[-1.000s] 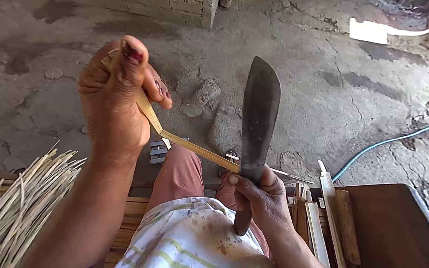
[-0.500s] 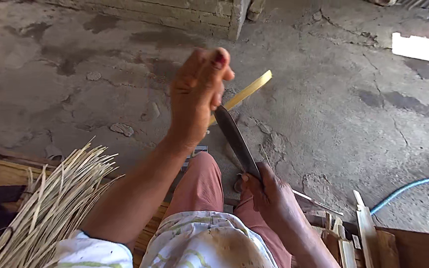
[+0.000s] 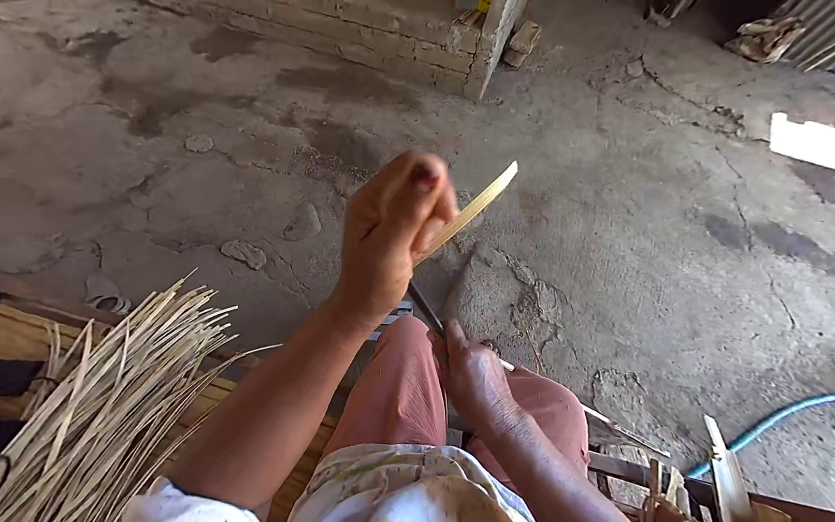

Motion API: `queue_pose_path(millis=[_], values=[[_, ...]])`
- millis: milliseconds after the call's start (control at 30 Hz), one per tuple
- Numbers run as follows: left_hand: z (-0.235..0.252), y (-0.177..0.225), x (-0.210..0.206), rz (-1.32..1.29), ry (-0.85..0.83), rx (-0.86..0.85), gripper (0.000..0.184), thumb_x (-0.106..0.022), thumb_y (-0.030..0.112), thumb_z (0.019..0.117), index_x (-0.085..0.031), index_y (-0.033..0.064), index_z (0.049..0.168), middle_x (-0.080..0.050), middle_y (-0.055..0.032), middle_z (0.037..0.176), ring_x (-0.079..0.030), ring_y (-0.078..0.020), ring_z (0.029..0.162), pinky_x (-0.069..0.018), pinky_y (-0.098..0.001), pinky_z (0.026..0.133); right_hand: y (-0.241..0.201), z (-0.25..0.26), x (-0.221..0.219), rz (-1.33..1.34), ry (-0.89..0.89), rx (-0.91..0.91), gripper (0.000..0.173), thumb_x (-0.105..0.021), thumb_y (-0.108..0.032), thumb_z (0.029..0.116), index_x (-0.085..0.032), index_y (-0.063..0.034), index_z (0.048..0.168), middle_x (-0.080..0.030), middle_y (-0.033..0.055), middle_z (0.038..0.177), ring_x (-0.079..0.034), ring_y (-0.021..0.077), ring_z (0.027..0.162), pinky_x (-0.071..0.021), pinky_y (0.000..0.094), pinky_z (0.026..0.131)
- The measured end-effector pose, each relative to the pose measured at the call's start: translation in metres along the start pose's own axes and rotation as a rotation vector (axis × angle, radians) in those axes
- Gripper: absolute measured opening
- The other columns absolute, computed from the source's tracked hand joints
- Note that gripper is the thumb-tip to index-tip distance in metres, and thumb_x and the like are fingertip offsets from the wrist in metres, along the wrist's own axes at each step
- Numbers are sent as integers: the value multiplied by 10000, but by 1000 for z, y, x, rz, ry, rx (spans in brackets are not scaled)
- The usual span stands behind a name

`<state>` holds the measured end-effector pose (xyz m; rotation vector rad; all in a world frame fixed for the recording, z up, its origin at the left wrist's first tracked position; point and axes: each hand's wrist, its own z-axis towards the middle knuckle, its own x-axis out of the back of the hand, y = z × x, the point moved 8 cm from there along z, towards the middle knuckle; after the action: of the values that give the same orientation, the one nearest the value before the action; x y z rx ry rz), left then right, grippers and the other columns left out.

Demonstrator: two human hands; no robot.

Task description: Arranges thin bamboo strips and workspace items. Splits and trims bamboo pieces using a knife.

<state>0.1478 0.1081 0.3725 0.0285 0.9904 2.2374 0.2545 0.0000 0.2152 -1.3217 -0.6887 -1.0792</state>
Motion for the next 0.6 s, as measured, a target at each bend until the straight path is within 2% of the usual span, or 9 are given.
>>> queue_pose_path(millis=[167,233,300,433,533,600], values=[[-10,11,10,76,139,-41,349,-379,299,1117,-558,168,848,-470,73,633,-422,-28,493,-384,-168,473,-39,24,10,143,106,77,308,-494,-275,1057,-656,-16,1011,-613,74,618,-657,234,538,-538,384,498],[-14,13,12,91,174,-48,357,-375,307,1118,-554,174,839,-469,77,632,-424,-25,497,-386,-162,475,-38,33,-18,152,61,58,319,-486,-266,1067,-662,0,1067,-654,111,669,-696,282,601,-566,428,555],[-16,16,18,114,206,-54,369,-365,304,1119,-542,184,818,-458,80,628,-413,-22,492,-379,-159,469,-37,37,-39,141,54,45,325,-484,-272,1063,-669,-5,1083,-666,117,673,-708,296,609,-571,443,554],[-15,20,29,113,247,-61,374,-364,285,1118,-528,186,797,-451,76,611,-400,-35,472,-375,-170,454,-46,39,-26,173,-41,45,330,-464,-302,1080,-649,-29,1051,-647,97,678,-699,266,640,-565,415,591],[-18,19,26,103,250,-60,365,-386,286,1112,-535,188,793,-448,82,608,-408,-30,479,-385,-171,466,-58,37,0,189,126,115,290,-500,-263,1050,-661,-26,1006,-618,67,617,-662,228,548,-543,378,509],[-22,17,19,104,234,-55,357,-387,295,1113,-538,184,809,-457,83,616,-410,-22,484,-382,-163,465,-50,39,-25,184,80,73,307,-491,-243,1059,-673,5,1062,-661,123,664,-702,302,605,-565,454,553]])
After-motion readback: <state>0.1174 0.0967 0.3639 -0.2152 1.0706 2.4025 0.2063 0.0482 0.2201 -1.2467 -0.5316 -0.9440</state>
